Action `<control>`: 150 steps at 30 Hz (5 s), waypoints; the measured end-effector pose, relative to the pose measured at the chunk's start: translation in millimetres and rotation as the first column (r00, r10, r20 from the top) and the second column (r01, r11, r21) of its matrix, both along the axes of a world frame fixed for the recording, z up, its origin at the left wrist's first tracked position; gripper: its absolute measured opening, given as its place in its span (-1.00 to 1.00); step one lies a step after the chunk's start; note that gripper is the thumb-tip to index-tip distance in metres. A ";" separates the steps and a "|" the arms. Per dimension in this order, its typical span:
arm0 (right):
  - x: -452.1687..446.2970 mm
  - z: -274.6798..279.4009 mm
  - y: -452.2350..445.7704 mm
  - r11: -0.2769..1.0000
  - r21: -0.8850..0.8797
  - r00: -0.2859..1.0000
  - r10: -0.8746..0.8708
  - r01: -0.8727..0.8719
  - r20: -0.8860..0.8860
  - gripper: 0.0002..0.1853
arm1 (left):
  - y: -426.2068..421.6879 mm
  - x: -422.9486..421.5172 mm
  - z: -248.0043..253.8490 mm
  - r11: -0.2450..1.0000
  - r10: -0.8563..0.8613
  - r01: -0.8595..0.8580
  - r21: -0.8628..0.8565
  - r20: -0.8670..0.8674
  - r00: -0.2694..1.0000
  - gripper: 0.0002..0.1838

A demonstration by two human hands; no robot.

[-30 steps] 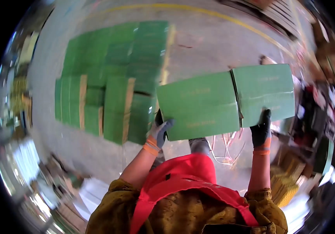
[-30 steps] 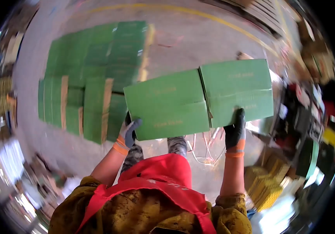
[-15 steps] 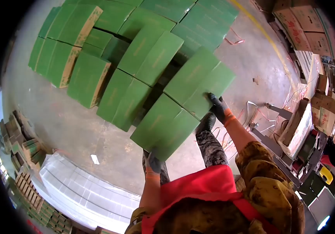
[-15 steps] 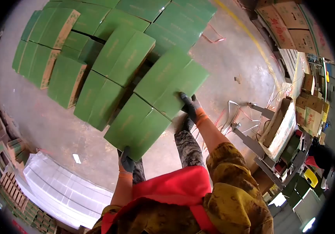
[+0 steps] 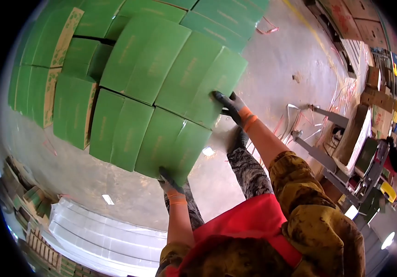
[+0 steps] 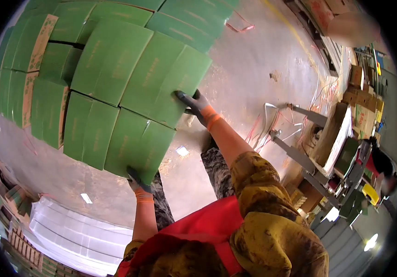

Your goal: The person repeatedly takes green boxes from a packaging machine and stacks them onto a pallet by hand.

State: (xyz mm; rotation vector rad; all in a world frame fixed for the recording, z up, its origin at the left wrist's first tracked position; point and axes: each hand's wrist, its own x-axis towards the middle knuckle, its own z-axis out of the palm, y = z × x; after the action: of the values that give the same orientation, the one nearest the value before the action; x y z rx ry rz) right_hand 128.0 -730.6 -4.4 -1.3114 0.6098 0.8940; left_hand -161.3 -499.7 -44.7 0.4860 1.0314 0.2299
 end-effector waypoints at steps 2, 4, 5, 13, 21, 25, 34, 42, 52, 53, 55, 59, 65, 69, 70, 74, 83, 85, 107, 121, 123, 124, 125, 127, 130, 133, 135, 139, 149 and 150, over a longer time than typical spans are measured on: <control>1.6 -4.2 -1.9 0.997 -0.025 0.996 0.078 -0.079 -0.034 -0.22 | 3.3 -8.3 -16.8 0.981 0.101 -0.092 -0.173 0.045 0.994 -0.47; -9.4 -21.9 -8.6 0.982 0.166 0.995 -0.085 0.094 -0.060 -0.11 | 5.2 -23.0 -30.7 0.992 -0.018 0.014 -0.122 -0.027 0.999 -0.41; -17.2 -28.0 -9.4 0.948 0.261 0.983 -0.166 0.180 -0.077 -0.05 | 4.7 -21.7 -26.3 0.993 -0.076 0.070 -0.095 -0.060 0.995 -0.37; -67.7 -61.7 37.1 0.753 0.143 0.753 -0.586 0.642 -0.299 -0.05 | 1.9 5.3 6.5 0.909 -0.360 0.343 -0.237 -0.030 0.932 -0.13; -62.0 -88.7 77.3 0.573 0.163 0.596 -0.772 0.803 -0.222 -0.24 | -5.5 16.6 21.0 0.904 -0.426 0.410 -0.123 -0.162 0.890 -0.06; -61.5 -84.5 77.3 0.703 0.070 0.700 -0.685 0.708 -0.202 -0.22 | -0.6 7.0 6.3 0.851 -0.501 0.523 0.037 -0.242 0.831 -0.05; -87.3 -64.4 27.7 0.803 0.167 0.802 -0.590 0.572 0.088 -0.48 | 43.3 -18.5 24.2 0.240 -0.850 0.918 0.317 -0.389 0.356 -0.17; -232.8 107.2 -168.8 0.619 -0.755 0.612 0.515 0.218 0.600 -0.58 | 8.4 -15.5 46.8 0.433 -0.405 0.739 0.517 -0.620 0.672 -0.49; -326.6 294.3 -435.5 0.063 0.017 0.051 -0.917 0.998 0.394 -0.50 | -309.9 148.8 200.0 -0.028 -0.982 1.000 0.002 -0.189 -0.027 -0.47; -317.4 305.0 -474.8 -0.034 0.052 -0.052 -0.917 0.998 0.397 -0.51 | -339.5 158.6 196.3 -0.034 -0.986 0.999 0.033 -0.163 -0.028 -0.46; -309.7 304.2 -550.1 -0.048 0.090 -0.086 -0.871 0.995 0.483 -0.51 | -403.9 182.6 192.1 -0.025 -0.997 0.985 0.171 -0.073 -0.012 -0.44; -274.1 278.8 -662.0 -0.268 -0.131 -0.167 -0.843 0.954 0.511 -0.16 | -555.1 226.4 237.6 0.137 -0.982 0.880 0.455 0.178 0.061 -0.38; -251.1 298.0 -664.3 -0.254 -0.514 0.158 -0.762 0.819 0.628 0.00 | -738.7 241.8 321.0 -0.179 -0.983 0.087 0.980 -0.181 0.017 -0.04; -233.6 289.3 -605.4 -0.242 -0.177 0.033 -0.502 0.954 0.864 -0.10 | -803.4 277.8 310.0 -0.245 -0.957 0.351 0.904 -0.166 -0.238 -0.11; -227.0 293.2 -581.6 -0.260 -0.168 0.009 -0.520 0.951 0.854 -0.14 | -790.9 282.5 315.6 -0.352 -0.922 0.372 0.859 -0.248 -0.298 -0.19; -222.0 317.0 -522.1 -0.061 0.120 -0.122 -0.788 0.991 0.603 -0.36 | -702.7 277.8 306.1 -0.221 -0.912 0.539 0.813 0.024 -0.409 -0.38; -146.2 349.1 -382.4 0.685 0.066 0.565 -0.647 0.725 0.511 -0.36 | -399.6 239.7 344.0 0.462 -0.887 0.623 0.631 0.343 0.309 -0.50; -107.7 336.9 -322.0 0.838 0.148 0.763 -0.540 0.525 0.354 -0.42 | -310.6 251.2 345.5 0.389 -0.891 0.592 0.706 0.124 0.437 -0.55; 218.8 33.6 397.5 0.997 -0.038 0.993 -0.061 0.065 0.096 -0.23 | 300.6 159.6 -38.8 0.900 0.061 0.004 0.436 -0.135 0.989 -0.36; 334.6 -13.7 382.5 0.471 -0.871 0.300 0.858 -0.141 0.416 0.01 | 296.2 150.9 -38.3 0.920 0.391 -0.373 -0.124 0.206 0.897 -0.40; 332.9 -11.3 369.6 0.605 -0.763 0.340 0.784 -0.228 0.519 -0.11 | 296.5 145.9 -46.9 0.958 0.255 -0.265 0.105 0.104 0.961 -0.41; 332.6 -11.4 363.8 0.606 -0.758 0.300 0.790 -0.244 0.535 -0.11 | 294.4 149.6 -39.7 0.953 0.232 -0.245 0.180 0.092 0.968 -0.41; 332.5 -11.2 358.0 0.607 -0.751 0.258 0.793 -0.258 0.552 -0.11 | 293.0 155.6 -29.0 0.941 0.211 -0.224 0.254 0.077 0.974 -0.40; 335.3 -14.0 349.2 0.642 -0.712 0.213 0.766 -0.284 0.606 -0.09 | 309.5 138.5 -57.3 0.952 0.300 -0.276 -0.130 0.246 0.922 -0.41; 341.6 -31.4 347.6 0.584 -0.780 0.195 0.811 -0.226 0.551 -0.02 | 292.2 156.6 -23.3 0.680 -0.053 0.134 0.721 -0.134 0.990 -0.46; 312.1 -3.6 359.3 0.291 -0.955 0.186 0.937 0.052 0.295 -0.01 | 315.0 137.7 -61.8 0.574 -0.080 0.255 0.778 -0.257 0.963 -0.38; 264.9 17.5 333.5 0.615 -0.727 0.017 0.760 0.305 0.650 -0.14 | 331.8 128.6 -77.1 0.693 -0.006 0.254 0.675 -0.346 0.938 -0.36; 118.5 110.7 170.8 0.733 -0.640 0.083 0.641 0.229 0.763 -0.16 | 262.4 158.1 30.8 0.516 0.114 0.244 0.821 -0.348 0.931 -0.40; -90.8 343.7 -414.7 -0.290 -0.896 0.892 0.404 0.337 0.204 -0.04 | -275.3 293.0 117.7 0.049 -0.939 0.670 0.741 -0.195 0.285 -0.29; -102.0 347.9 -438.6 -0.206 -0.941 0.935 0.290 0.269 0.204 -0.05 | -340.6 315.0 136.1 0.095 -0.976 0.697 0.711 -0.073 0.207 -0.30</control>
State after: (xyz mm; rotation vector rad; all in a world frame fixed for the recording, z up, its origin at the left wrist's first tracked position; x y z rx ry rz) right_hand 26.0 -1169.2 343.5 -2.9521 1.0903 -0.2184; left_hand 153.7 -840.3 91.3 1.5564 -0.0158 -0.4720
